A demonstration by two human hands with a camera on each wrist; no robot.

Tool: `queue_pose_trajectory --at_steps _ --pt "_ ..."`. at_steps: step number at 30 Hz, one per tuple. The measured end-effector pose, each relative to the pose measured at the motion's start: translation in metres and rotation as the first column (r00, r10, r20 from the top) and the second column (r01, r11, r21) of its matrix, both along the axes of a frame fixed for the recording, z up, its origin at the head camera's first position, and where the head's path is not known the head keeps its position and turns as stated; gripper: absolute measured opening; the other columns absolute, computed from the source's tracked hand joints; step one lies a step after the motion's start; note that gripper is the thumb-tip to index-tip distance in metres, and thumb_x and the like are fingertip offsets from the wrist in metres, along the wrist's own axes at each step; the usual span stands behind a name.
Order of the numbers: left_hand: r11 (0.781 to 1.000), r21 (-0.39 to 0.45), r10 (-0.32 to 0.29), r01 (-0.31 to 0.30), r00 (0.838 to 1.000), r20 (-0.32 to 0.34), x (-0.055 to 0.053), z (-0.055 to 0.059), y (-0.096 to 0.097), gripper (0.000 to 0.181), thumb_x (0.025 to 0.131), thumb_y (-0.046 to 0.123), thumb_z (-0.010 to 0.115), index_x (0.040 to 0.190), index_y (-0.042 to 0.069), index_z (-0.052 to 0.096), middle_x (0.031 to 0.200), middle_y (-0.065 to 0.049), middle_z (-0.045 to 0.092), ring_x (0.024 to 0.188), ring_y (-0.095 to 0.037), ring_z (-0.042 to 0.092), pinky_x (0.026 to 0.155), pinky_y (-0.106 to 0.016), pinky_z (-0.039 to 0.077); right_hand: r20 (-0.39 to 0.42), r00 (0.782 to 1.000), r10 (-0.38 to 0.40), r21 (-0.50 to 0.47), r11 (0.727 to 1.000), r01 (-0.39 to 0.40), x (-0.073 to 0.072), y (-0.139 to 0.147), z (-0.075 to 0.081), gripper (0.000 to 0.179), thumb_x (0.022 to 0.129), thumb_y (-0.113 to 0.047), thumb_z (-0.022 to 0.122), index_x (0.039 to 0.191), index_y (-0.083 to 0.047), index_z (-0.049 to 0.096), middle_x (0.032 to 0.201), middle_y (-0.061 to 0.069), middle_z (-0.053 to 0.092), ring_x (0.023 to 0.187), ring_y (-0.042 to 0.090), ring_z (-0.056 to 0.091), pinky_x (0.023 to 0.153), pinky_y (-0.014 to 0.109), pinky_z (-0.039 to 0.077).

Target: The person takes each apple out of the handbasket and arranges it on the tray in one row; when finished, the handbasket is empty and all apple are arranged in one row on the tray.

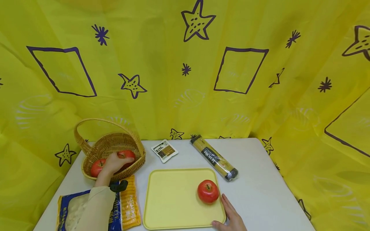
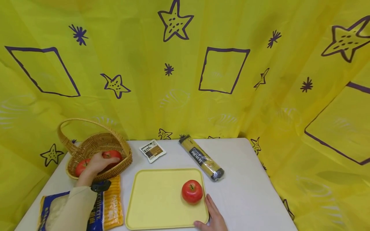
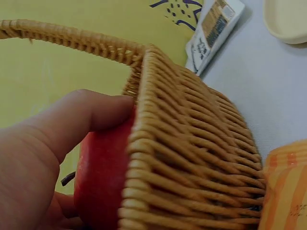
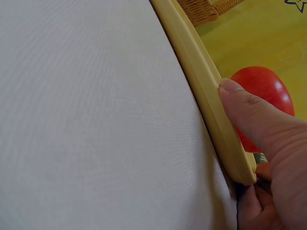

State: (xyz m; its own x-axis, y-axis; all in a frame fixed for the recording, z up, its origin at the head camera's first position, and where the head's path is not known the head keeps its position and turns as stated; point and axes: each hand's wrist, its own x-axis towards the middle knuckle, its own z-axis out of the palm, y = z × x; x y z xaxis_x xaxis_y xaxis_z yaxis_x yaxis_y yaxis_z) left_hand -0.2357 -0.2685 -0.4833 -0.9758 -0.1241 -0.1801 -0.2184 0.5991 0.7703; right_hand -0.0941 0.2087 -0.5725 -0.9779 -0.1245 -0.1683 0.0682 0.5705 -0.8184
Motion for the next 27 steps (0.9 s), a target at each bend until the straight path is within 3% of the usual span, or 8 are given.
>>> queue_pose_trajectory --at_steps 13,23,27 --pt "0.995 0.076 0.076 -0.069 0.993 -0.09 0.022 0.031 0.001 0.099 0.086 0.04 0.074 0.151 -0.007 0.017 0.141 -0.035 0.034 0.121 -0.049 0.042 0.094 -0.058 0.042 -0.02 1.0 0.006 0.007 1.0 -0.006 0.0 0.0 0.001 0.102 0.075 -0.043 0.083 0.148 0.007 0.033 0.156 0.019 0.027 0.139 0.038 0.027 0.107 0.048 0.031" --pt "0.995 0.097 0.052 -0.034 0.98 -0.19 0.052 0.054 0.017 0.095 0.086 0.04 0.075 0.153 0.001 0.022 0.139 -0.029 0.04 0.119 -0.045 0.047 0.092 -0.054 0.046 -0.032 0.999 0.004 0.003 1.0 -0.004 0.0 0.0 0.001 0.101 0.075 -0.042 0.084 0.148 0.007 0.033 0.156 0.019 0.027 0.14 0.036 0.027 0.107 0.045 0.032" --pt "0.995 0.101 0.033 -0.013 0.979 -0.2 0.064 0.058 0.029 0.094 0.084 0.041 0.077 0.153 0.004 0.026 0.138 -0.028 0.043 0.119 -0.045 0.049 0.093 -0.056 0.045 -0.035 0.999 0.005 0.008 1.0 -0.005 0.0 0.0 -0.001 0.102 0.075 -0.043 0.084 0.148 0.007 0.033 0.156 0.018 0.026 0.14 0.037 0.027 0.107 0.044 0.033"
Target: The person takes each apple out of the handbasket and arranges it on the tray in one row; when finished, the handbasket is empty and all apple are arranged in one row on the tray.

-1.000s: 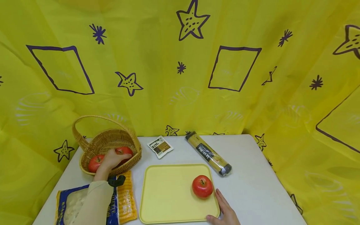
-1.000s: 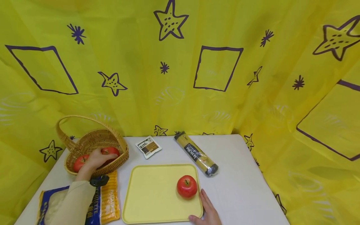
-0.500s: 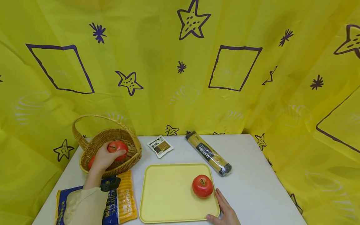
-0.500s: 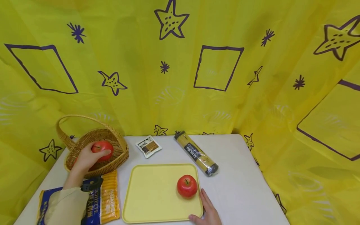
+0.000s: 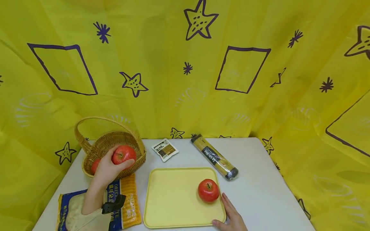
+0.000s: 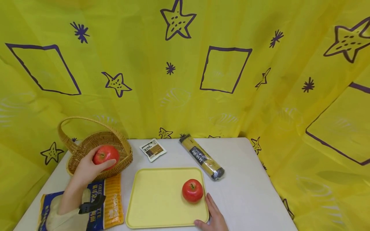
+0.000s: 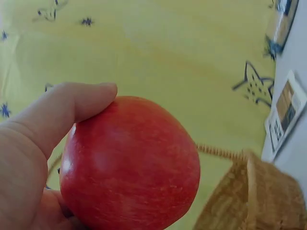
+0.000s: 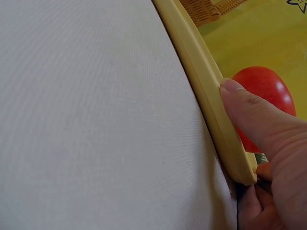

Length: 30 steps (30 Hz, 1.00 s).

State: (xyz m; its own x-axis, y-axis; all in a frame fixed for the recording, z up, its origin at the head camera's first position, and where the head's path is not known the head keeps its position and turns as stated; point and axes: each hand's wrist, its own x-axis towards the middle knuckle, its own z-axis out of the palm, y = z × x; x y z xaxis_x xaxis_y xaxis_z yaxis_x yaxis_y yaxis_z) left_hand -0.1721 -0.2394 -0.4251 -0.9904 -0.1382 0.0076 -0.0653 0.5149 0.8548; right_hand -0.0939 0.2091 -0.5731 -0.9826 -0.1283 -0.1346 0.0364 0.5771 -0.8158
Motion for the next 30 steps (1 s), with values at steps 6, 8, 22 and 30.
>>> queue_pose_trajectory --at_steps 6,8,22,30 --pt "0.997 0.064 -0.053 0.053 0.999 -0.006 0.016 -0.002 0.02 0.092 0.081 0.036 0.081 0.15 0.006 0.028 0.138 -0.025 0.044 0.117 -0.043 0.05 0.091 -0.053 0.047 -0.002 1.0 -0.003 0.0 1.0 0.003 0.0 0.0 -0.001 0.102 0.075 -0.044 0.083 0.148 0.007 0.033 0.155 0.019 0.027 0.139 0.038 0.028 0.105 0.043 0.035" --pt "0.993 0.099 -0.07 0.071 0.997 -0.013 0.02 -0.003 0.027 0.091 0.079 0.033 0.083 0.148 0.007 0.031 0.137 -0.023 0.045 0.116 -0.04 0.052 0.09 -0.05 0.048 -0.004 1.0 -0.003 0.006 1.0 0.003 0.0 0.0 -0.001 0.102 0.074 -0.044 0.084 0.148 0.007 0.033 0.155 0.019 0.027 0.139 0.038 0.028 0.106 0.044 0.034" --pt "0.951 0.212 -0.228 0.225 0.974 -0.006 0.034 -0.03 0.083 0.08 0.071 0.021 0.089 0.14 0.012 0.048 0.125 -0.013 0.056 0.104 -0.027 0.059 0.08 -0.041 0.053 -0.012 1.0 -0.009 0.015 1.0 0.009 0.001 0.001 -0.002 0.101 0.075 -0.043 0.083 0.148 0.006 0.034 0.155 0.017 0.028 0.14 0.036 0.027 0.107 0.049 0.031" --pt "0.914 0.211 -0.352 0.346 0.936 -0.012 0.029 -0.056 0.107 0.081 0.072 0.03 0.088 0.14 0.012 0.049 0.124 -0.013 0.057 0.102 -0.028 0.06 0.079 -0.039 0.053 -0.018 1.0 -0.015 0.006 1.0 0.015 0.002 0.001 -0.001 0.101 0.074 -0.042 0.084 0.148 0.005 0.034 0.155 0.016 0.029 0.14 0.034 0.027 0.107 0.049 0.031"
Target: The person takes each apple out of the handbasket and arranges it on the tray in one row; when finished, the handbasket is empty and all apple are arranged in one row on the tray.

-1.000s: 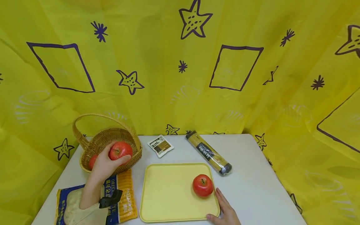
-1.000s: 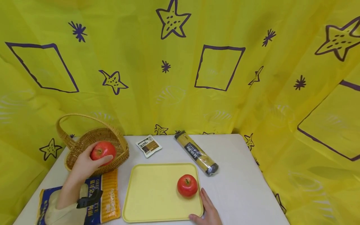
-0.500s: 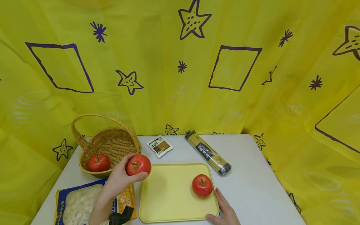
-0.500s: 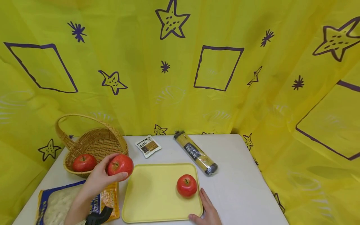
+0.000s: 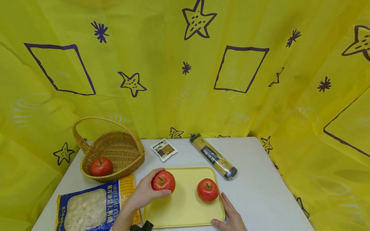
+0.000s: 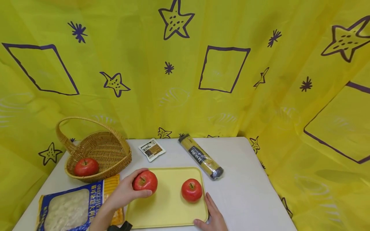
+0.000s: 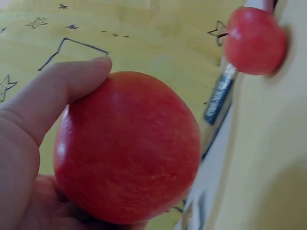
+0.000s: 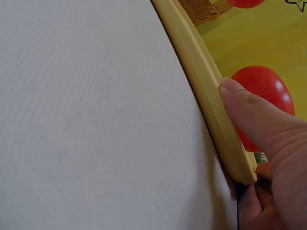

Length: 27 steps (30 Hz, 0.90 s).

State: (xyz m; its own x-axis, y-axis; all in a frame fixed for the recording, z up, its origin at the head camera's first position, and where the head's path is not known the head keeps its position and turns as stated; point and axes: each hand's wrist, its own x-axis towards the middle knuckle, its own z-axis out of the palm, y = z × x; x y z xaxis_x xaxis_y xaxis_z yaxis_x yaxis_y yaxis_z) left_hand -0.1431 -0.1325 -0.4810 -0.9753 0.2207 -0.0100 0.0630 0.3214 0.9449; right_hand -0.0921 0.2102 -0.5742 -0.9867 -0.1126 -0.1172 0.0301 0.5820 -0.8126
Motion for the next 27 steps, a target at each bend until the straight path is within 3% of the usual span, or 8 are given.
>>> queue_pose_trajectory --at_steps 6,14,27 --pt "0.997 0.023 -0.079 0.079 0.997 0.007 -0.006 -0.022 0.013 0.081 0.073 0.03 0.087 0.141 0.011 0.048 0.123 -0.012 0.057 0.101 -0.025 0.06 0.08 -0.037 0.051 -0.011 1.0 0.003 0.006 1.0 -0.003 0.0 0.001 -0.002 0.101 0.074 -0.042 0.084 0.148 0.005 0.035 0.155 0.015 0.029 0.14 0.033 0.027 0.107 0.048 0.031" --pt "0.99 0.02 -0.143 0.143 0.989 0.024 -0.013 -0.041 0.029 0.084 0.072 0.03 0.087 0.141 0.005 0.047 0.121 -0.009 0.058 0.102 -0.023 0.059 0.082 -0.038 0.05 -0.033 0.999 -0.002 0.008 1.0 0.002 0.001 0.001 -0.003 0.1 0.072 -0.041 0.085 0.147 0.005 0.037 0.155 0.015 0.03 0.139 0.033 0.028 0.107 0.047 0.031" --pt "0.98 -0.032 -0.196 0.197 0.98 0.039 -0.024 -0.054 0.047 0.085 0.073 0.032 0.086 0.141 0.002 0.045 0.123 -0.009 0.057 0.104 -0.024 0.058 0.085 -0.041 0.049 -0.054 0.999 0.004 0.014 1.0 -0.004 0.001 0.001 -0.004 0.1 0.072 -0.041 0.086 0.146 0.006 0.037 0.154 0.016 0.031 0.138 0.034 0.029 0.106 0.046 0.033"
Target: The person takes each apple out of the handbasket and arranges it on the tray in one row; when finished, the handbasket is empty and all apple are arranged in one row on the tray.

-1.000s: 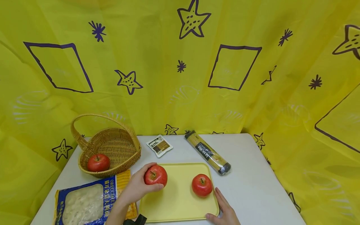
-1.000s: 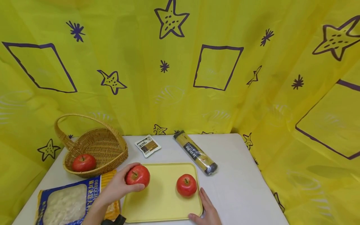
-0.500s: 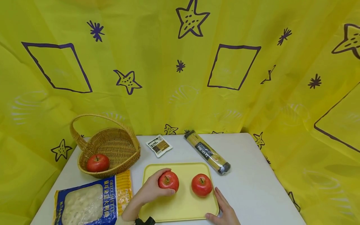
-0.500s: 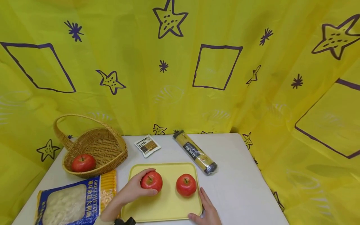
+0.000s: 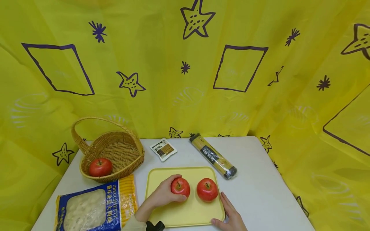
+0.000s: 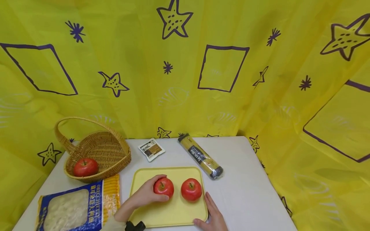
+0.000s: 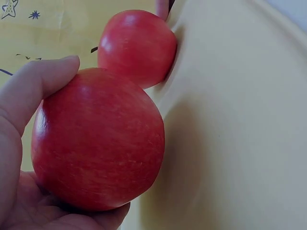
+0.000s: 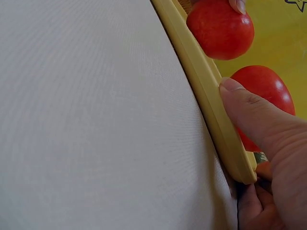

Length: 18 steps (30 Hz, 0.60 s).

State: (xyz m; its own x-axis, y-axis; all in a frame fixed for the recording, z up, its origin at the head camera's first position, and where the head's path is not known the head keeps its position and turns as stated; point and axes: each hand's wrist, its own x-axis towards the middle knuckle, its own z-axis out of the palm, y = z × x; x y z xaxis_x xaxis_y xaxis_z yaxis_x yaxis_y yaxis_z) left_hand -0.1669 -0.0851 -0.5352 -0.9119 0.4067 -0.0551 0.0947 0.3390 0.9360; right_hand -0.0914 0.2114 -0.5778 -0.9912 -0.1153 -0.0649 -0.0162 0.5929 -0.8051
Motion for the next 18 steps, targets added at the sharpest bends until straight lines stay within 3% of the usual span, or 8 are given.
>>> queue_pose_trajectory --at_steps 18 --pt "0.999 -0.011 -0.033 0.033 0.999 -0.018 -0.003 -0.007 0.018 0.082 0.073 0.031 0.086 0.139 0.001 0.046 0.121 -0.006 0.056 0.105 -0.023 0.057 0.086 -0.041 0.048 0.021 1.0 -0.004 -0.006 1.0 0.004 -0.001 0.0 0.0 0.101 0.071 -0.042 0.086 0.147 0.005 0.037 0.154 0.017 0.031 0.139 0.034 0.029 0.106 0.045 0.034"
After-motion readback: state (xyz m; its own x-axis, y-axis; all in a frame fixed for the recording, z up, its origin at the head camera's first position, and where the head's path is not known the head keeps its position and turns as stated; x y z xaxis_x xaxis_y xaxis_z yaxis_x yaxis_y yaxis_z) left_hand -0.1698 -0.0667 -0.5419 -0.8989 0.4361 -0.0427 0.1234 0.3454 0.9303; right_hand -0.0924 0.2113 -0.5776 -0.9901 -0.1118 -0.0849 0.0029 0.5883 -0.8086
